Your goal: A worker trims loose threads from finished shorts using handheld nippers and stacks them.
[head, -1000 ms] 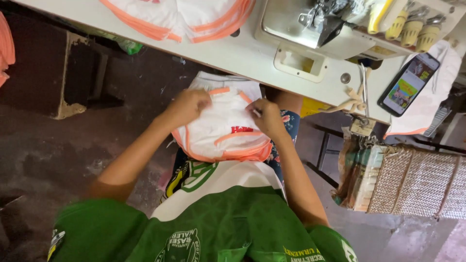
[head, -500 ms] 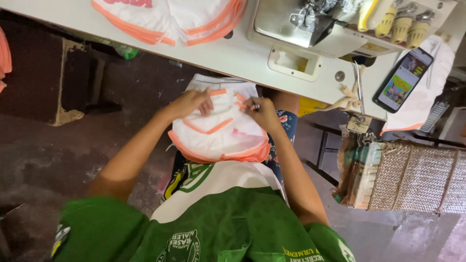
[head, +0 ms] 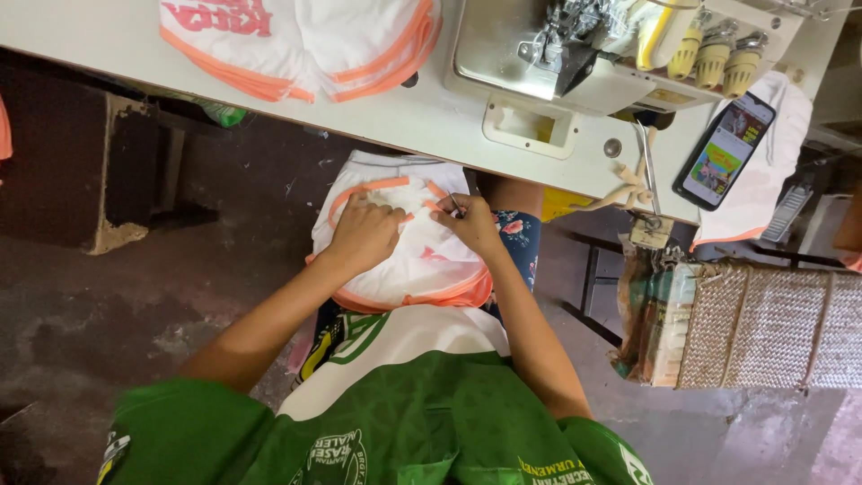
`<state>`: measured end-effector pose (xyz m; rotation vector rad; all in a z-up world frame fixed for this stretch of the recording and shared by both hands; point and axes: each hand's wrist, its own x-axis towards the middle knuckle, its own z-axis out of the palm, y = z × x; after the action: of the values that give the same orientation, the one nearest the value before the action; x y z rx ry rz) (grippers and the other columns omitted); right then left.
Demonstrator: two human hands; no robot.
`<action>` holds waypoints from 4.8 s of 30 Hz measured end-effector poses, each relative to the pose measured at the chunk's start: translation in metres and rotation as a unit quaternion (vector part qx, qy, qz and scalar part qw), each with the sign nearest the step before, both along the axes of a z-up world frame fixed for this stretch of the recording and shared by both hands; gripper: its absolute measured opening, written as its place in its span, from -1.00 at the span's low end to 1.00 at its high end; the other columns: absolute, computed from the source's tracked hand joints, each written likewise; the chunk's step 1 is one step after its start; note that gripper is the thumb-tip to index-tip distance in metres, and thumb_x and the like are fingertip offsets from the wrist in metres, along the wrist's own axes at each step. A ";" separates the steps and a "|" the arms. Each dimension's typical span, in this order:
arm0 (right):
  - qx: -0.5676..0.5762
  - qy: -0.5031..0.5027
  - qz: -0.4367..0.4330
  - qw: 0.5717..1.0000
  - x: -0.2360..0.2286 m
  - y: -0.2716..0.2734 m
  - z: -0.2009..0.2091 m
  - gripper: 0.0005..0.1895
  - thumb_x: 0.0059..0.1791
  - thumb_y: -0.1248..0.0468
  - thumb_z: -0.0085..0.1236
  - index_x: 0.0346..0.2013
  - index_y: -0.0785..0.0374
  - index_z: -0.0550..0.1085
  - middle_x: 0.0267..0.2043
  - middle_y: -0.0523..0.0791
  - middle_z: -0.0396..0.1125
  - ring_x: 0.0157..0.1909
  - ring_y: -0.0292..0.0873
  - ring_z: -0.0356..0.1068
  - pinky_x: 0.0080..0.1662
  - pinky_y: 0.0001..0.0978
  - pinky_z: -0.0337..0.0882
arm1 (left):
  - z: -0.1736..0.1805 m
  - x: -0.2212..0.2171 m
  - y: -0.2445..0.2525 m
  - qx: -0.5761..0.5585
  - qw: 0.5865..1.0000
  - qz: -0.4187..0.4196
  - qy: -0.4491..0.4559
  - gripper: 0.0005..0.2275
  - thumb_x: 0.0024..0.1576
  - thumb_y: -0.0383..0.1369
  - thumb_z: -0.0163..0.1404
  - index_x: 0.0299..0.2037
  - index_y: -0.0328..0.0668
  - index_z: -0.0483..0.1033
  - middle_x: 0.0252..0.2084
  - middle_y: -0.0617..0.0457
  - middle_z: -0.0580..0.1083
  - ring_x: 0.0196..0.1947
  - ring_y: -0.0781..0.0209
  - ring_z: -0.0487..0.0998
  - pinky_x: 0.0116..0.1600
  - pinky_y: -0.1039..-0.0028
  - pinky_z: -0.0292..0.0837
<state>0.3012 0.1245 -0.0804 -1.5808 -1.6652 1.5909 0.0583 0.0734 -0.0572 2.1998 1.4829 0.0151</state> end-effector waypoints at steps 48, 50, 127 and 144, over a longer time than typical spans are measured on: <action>0.049 0.134 -0.347 0.927 0.075 0.069 0.134 -0.59 -0.16 0.20 0.52 -0.15 0.38 0.61 -0.53 -0.10 0.39 -0.69 -0.27 0.27 -0.60 -0.48 0.23 | 0.129 0.138 0.181 0.455 0.884 0.061 -0.090 -0.86 0.15 -0.40 0.10 -0.42 -0.07 0.42 -0.31 0.10 0.40 -0.18 0.12 0.46 -0.10 0.47 0.38; 0.033 0.139 -0.364 0.920 0.077 0.067 0.136 -0.64 -0.12 0.15 0.49 -0.16 0.30 0.63 -0.58 -0.12 0.29 -0.68 -0.25 0.28 -0.61 -0.50 0.19 | 0.157 0.134 0.150 0.442 0.885 0.047 -0.140 -0.79 0.28 -0.35 0.01 0.04 -0.22 0.58 0.19 -0.21 0.49 0.28 -0.11 0.44 0.29 0.03 0.27; -0.034 0.315 -0.493 0.810 0.016 0.093 0.170 -0.64 -0.15 0.27 0.46 -0.62 0.35 0.41 -0.71 -0.11 0.20 -0.76 -0.33 0.20 -0.36 0.03 0.64 | 0.152 0.041 0.203 0.335 0.904 -0.010 -0.266 -0.59 0.09 -0.65 -0.11 0.18 -0.60 0.44 0.24 -0.37 0.39 0.27 -0.25 0.37 0.39 0.12 0.24; 0.004 0.294 -0.327 0.898 0.023 0.094 0.140 -0.49 0.12 -0.04 0.07 -0.23 0.46 0.50 -0.33 0.02 0.38 -0.80 -0.44 -0.06 -0.18 -0.08 0.66 | 0.174 0.035 0.190 0.251 0.956 -0.145 0.048 -0.88 -0.03 -0.45 0.16 -0.58 0.02 0.58 -0.41 0.17 0.46 -0.06 0.08 0.32 0.26 -0.09 0.08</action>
<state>0.3237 0.2183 0.0599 -1.2675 -0.7131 1.4643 0.0930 0.2634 0.1165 2.8486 1.2909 0.2120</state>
